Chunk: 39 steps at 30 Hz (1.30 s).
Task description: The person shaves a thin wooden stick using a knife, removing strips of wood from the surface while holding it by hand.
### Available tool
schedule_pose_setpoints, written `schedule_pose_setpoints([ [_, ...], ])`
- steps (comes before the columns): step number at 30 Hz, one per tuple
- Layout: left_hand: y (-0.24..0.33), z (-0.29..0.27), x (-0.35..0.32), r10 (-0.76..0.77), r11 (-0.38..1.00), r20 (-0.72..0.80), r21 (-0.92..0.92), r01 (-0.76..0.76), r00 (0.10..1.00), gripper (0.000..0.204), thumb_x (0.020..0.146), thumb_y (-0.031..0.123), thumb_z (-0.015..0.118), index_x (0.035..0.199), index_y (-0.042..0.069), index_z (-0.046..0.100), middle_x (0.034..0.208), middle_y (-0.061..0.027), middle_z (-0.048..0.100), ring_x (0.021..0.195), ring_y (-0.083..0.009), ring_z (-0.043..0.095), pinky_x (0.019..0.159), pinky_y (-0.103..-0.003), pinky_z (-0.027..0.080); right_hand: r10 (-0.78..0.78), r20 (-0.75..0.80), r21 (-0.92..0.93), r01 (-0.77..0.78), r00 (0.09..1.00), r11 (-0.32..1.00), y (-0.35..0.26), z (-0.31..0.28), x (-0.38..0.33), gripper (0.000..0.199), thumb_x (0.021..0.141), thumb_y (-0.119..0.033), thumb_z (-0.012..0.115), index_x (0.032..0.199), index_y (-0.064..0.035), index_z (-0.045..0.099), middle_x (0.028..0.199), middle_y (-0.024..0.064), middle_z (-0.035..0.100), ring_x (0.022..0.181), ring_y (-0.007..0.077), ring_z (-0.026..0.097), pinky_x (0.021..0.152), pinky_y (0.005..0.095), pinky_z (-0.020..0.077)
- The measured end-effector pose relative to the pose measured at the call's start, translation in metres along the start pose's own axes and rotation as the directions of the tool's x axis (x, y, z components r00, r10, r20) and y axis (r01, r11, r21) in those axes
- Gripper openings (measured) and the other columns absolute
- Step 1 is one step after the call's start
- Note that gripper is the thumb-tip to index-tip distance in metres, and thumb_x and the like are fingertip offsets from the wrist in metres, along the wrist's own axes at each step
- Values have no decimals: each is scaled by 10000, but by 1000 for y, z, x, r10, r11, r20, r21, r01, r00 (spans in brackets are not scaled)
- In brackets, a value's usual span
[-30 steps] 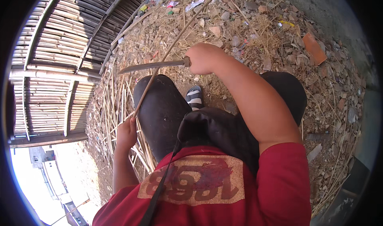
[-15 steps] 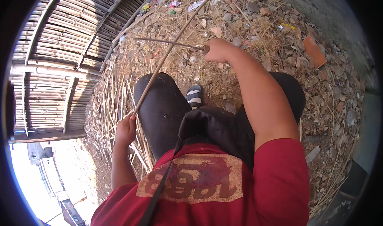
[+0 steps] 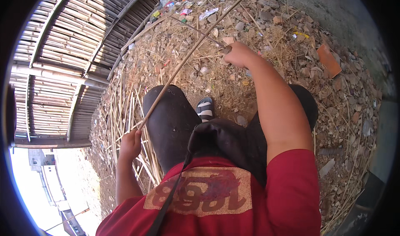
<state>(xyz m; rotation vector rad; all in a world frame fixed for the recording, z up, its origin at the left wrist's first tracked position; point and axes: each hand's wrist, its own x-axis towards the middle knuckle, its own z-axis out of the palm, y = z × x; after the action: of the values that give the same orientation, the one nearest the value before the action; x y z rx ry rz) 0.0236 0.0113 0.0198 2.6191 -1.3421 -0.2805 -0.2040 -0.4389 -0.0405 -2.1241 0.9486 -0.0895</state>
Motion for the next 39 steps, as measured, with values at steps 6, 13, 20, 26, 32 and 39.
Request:
schedule_pose_setpoints([
  [6,-3,11,-5,19,1000,-25,-16,-19,1000,394,1042,319,494,807,13,571,669,-243,588,646,-481,574,588,-542,432,-181,134,-208,206,974,956,-57,13,-30,303,712,-225,721,907,1,667,883,189,707,826,355,679,732,432,512],
  [13,2,-3,-3,-49,997,31,-60,51,998,444,1047,347,493,824,-21,599,679,-263,595,641,-479,580,598,-530,444,1,31,35,-2,1000,999,-7,-8,-6,284,717,-199,677,934,-19,707,898,210,709,834,370,693,782,447,539],
  [20,7,-5,-7,-32,999,52,-27,34,998,426,1036,334,514,802,-16,583,665,-254,592,642,-476,584,599,-534,445,-177,355,-279,284,918,917,-54,9,-31,337,704,-215,710,976,-16,689,953,203,706,923,363,682,793,446,535],
  [26,2,-5,-11,-52,999,44,0,52,998,417,1038,327,506,799,-6,582,675,-261,593,653,-489,576,604,-548,438,-28,148,-74,40,989,996,-33,-7,-25,434,690,-244,747,1049,-7,689,1005,205,713,930,339,685,807,434,527],
  [32,0,1,-6,7,1000,5,-3,-7,1000,432,1035,342,509,772,5,566,668,-254,590,655,-486,577,591,-552,430,-146,319,-118,192,937,974,-29,13,-17,371,679,-248,770,937,-5,661,819,152,692,781,302,662,719,427,511],
  [39,8,-12,-6,12,1000,26,24,-12,1000,391,1029,319,522,789,14,571,667,-244,590,646,-477,578,587,-552,430,-80,153,-46,88,985,995,-23,17,-12,346,687,-212,775,909,22,649,746,128,668,700,267,651,654,411,503],
])
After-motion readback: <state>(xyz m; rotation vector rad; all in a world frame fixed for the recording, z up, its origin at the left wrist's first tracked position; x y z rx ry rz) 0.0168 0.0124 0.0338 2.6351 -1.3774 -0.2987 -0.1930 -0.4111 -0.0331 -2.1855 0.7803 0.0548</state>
